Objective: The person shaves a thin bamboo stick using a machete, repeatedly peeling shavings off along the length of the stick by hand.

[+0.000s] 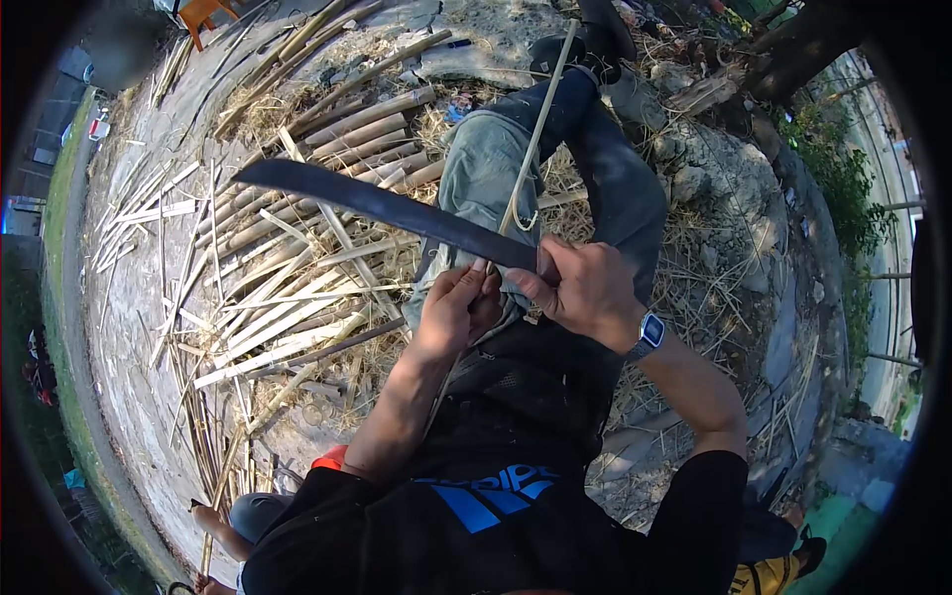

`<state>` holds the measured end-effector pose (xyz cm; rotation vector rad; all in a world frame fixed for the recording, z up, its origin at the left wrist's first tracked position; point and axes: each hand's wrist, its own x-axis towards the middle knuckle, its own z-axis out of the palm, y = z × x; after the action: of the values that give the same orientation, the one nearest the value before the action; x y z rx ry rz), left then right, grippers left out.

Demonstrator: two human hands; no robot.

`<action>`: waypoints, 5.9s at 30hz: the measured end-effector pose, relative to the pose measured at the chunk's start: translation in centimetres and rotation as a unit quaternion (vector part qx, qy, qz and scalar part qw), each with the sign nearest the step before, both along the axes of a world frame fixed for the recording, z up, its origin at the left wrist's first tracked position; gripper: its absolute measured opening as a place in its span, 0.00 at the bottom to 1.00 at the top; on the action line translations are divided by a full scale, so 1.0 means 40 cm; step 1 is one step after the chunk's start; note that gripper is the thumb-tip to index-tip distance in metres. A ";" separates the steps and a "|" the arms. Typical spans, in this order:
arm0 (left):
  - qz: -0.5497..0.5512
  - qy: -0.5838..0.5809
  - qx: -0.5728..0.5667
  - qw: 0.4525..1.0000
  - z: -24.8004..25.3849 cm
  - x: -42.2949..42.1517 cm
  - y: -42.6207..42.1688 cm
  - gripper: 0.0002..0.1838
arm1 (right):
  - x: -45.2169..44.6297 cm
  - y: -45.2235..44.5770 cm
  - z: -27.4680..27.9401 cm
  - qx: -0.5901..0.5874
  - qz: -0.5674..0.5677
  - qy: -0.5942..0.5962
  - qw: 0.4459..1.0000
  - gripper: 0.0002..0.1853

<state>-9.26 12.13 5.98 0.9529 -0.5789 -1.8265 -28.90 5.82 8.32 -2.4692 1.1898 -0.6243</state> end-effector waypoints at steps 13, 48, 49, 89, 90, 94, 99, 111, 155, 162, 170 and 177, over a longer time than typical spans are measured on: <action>-0.045 -0.037 -0.043 0.997 -0.020 -0.001 0.017 0.22 | -0.073 -0.125 0.043 -0.118 0.001 0.018 0.993 0.35; 0.051 -0.187 -0.089 0.977 0.033 -0.008 0.048 0.19 | -0.011 0.082 -0.003 0.065 0.006 -0.084 0.994 0.29; 0.032 -0.239 -0.130 0.962 0.021 -0.005 0.054 0.18 | -0.020 0.066 -0.001 0.041 0.011 -0.077 0.996 0.28; 0.082 -0.024 -0.107 0.991 0.015 0.027 -0.039 0.14 | 0.040 -0.027 0.057 -0.036 0.012 0.028 0.999 0.31; 0.075 -0.039 -0.091 0.992 0.007 0.022 -0.024 0.13 | 0.048 -0.028 0.051 -0.037 -0.003 0.021 0.999 0.32; 0.029 -0.004 -0.066 0.997 0.024 0.020 0.042 0.14 | -0.060 -0.220 0.086 -0.120 -0.100 0.079 0.985 0.34; 0.011 -0.010 -0.098 0.995 0.031 -0.013 0.004 0.14 | -0.043 -0.112 0.114 -0.067 -0.040 0.017 0.997 0.32; 0.031 -0.161 -0.167 0.972 0.043 0.028 0.060 0.18 | -0.456 -0.492 0.150 -0.048 -0.421 -0.017 0.905 0.36; -0.062 -0.226 -0.120 0.965 0.013 0.018 0.038 0.21 | -0.298 -0.197 0.016 0.195 -0.294 -0.392 0.850 0.34; -0.037 -0.168 -0.075 0.982 -0.002 -0.015 0.015 0.23 | -0.103 0.085 0.018 0.156 -0.118 -0.269 0.943 0.30; 0.031 -0.172 -0.085 0.981 -0.008 -0.051 0.024 0.17 | -0.067 0.063 -0.006 -0.008 -0.015 -0.098 0.995 0.29; 0.085 -0.166 -0.101 0.977 0.003 -0.021 -0.020 0.18 | -0.011 0.056 0.018 0.010 -0.026 -0.067 0.997 0.28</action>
<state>-10.10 11.32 6.10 1.1387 -0.8439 -1.4366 -29.33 8.05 9.05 -2.3460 1.2068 -0.7761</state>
